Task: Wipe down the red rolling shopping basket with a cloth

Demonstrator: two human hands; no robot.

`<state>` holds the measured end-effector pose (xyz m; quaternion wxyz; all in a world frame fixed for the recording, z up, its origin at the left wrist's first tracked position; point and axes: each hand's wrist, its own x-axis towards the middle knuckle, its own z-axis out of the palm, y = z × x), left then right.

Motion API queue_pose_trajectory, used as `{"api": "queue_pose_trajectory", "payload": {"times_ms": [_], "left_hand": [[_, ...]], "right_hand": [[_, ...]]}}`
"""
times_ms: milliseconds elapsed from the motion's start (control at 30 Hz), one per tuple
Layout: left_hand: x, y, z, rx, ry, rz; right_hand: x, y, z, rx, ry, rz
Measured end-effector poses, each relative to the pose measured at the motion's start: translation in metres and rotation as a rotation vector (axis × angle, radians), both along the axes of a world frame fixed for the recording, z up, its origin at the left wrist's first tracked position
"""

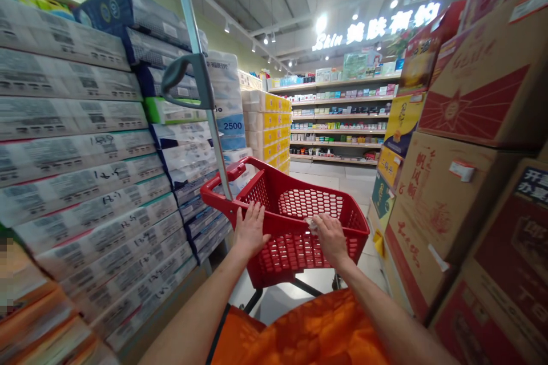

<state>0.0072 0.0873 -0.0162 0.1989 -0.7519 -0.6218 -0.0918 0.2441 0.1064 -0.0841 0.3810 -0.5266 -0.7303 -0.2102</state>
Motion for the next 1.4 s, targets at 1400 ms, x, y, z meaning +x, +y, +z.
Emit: {"api": "queue_pose_trajectory", "payload": {"times_ms": [1400], "left_hand": [[0.028, -0.017, 0.005, -0.04, 0.023, 0.054]], "right_hand": [[0.061, -0.004, -0.018, 0.016, 0.081, -0.188]]}}
